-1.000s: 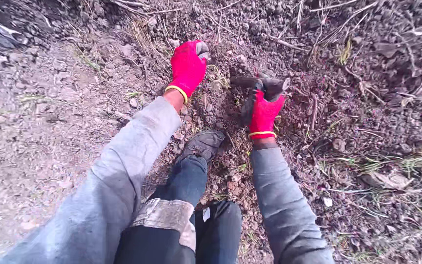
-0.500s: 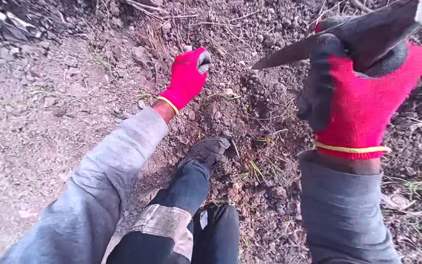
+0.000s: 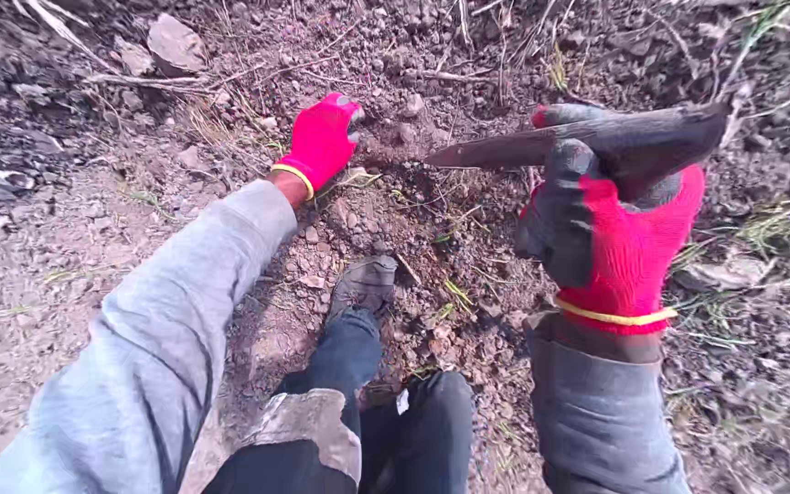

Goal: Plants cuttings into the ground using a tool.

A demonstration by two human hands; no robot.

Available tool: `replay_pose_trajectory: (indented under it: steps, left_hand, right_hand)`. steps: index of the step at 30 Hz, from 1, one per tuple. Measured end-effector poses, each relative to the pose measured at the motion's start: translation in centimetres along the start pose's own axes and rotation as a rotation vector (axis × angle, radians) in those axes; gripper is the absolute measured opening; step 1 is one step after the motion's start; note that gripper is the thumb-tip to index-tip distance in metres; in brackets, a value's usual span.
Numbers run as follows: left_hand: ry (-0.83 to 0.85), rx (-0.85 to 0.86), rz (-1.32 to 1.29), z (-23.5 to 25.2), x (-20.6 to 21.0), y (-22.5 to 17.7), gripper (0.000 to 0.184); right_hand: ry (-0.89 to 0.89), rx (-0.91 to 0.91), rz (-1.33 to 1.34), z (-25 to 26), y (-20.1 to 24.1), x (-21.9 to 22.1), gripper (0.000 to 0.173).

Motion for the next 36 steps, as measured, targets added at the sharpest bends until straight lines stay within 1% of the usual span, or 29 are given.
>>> replay_pose_trajectory:
  steps: [2,3,4,5,7,9,10,12,14,16,18,20,23,25,27,29,32,34,36]
  left_hand:
    - [-0.102,-0.064,-0.015,-2.5,-3.0,0.6,0.038]
    - [-0.158,-0.087,0.001,-3.3,-4.9,0.5,0.040]
    - [-0.200,-0.083,0.011,-4.4,-6.1,-0.2,0.042]
    - [-0.237,-0.049,0.022,-5.8,-6.5,-1.6,0.042]
    - [-0.324,0.113,0.031,-8.1,-5.7,-6.5,0.039]
    - [-0.328,0.313,-0.012,-10.3,-2.4,-12.7,0.034]
    - [-0.280,0.366,-0.029,-10.5,-0.8,-15.5,0.031]
    - [-0.175,0.393,0.015,-8.9,2.0,-19.5,0.028]
    - [0.020,0.323,0.106,-7.4,5.1,-20.8,0.033]
    - [0.062,0.361,0.185,-4.9,5.2,-22.2,0.031]
    - [0.100,0.376,0.251,-4.8,5.3,-21.9,0.030]
    - [0.119,0.367,0.292,-5.8,6.2,-20.6,0.030]
    - [0.070,0.330,0.357,-5.6,5.7,-20.2,0.025]
    - [0.020,0.249,0.347,-6.3,4.9,-20.0,0.027]
    - [-0.041,0.112,0.304,-7.2,2.5,-19.0,0.031]
    - [-0.099,-0.028,0.193,-8.6,0.3,-17.5,0.034]
    - [-0.170,-0.140,-0.068,-11.0,-1.7,-15.2,0.036]
    - [-0.180,-0.238,-0.296,-12.2,-1.3,-13.8,0.036]
    - [-0.151,-0.343,-0.485,-13.1,0.4,-13.0,0.032]
  right_hand:
    - [-0.103,0.049,-0.067,-8.7,1.4,-6.4,0.031]
    - [-0.139,0.067,-0.157,-12.3,0.9,-8.4,0.030]
    - [-0.159,0.095,-0.247,-15.6,-0.4,-9.3,0.027]
    - [-0.181,0.154,-0.311,-18.5,-2.9,-9.3,0.025]
    - [-0.273,0.306,-0.399,-22.0,-11.3,-8.0,0.028]
    - [-0.339,0.476,-0.449,-23.4,-19.5,-6.0,0.032]
    - [-0.328,0.551,-0.478,-22.3,-22.0,-5.3,0.036]
    - [-0.273,0.639,-0.506,-20.8,-23.7,-4.1,0.038]
    - [-0.210,0.693,-0.504,-22.0,-23.6,-3.5,0.035]
    - [-0.197,0.657,-0.501,-20.7,-23.6,-4.5,0.037]
    - [-0.160,0.650,-0.482,-20.4,-23.7,-4.7,0.039]
    - [-0.112,0.683,-0.462,-21.3,-24.0,-4.3,0.038]
    - [-0.079,0.714,-0.447,-20.9,-24.3,-4.3,0.043]
    - [-0.068,0.715,-0.437,-21.3,-24.5,-4.4,0.043]
    - [-0.055,0.718,-0.419,-21.3,-24.4,-4.3,0.043]
    - [-0.034,0.724,-0.417,-21.3,-24.5,-4.3,0.045]
    - [-0.020,0.706,-0.418,-21.1,-24.5,-4.1,0.048]
    - [-0.019,0.696,-0.418,-21.1,-24.5,-4.2,0.047]
    - [-0.017,0.681,-0.412,-21.1,-24.5,-4.1,0.047]
Point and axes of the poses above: each hand's wrist, its own z-axis towards the middle knuckle, its own x-axis out of the palm, y = z × x, the point moved 8 cm from there along z, towards the middle knuckle, and after that the axes turned 2 degrees about y, right-handed, at the moved point
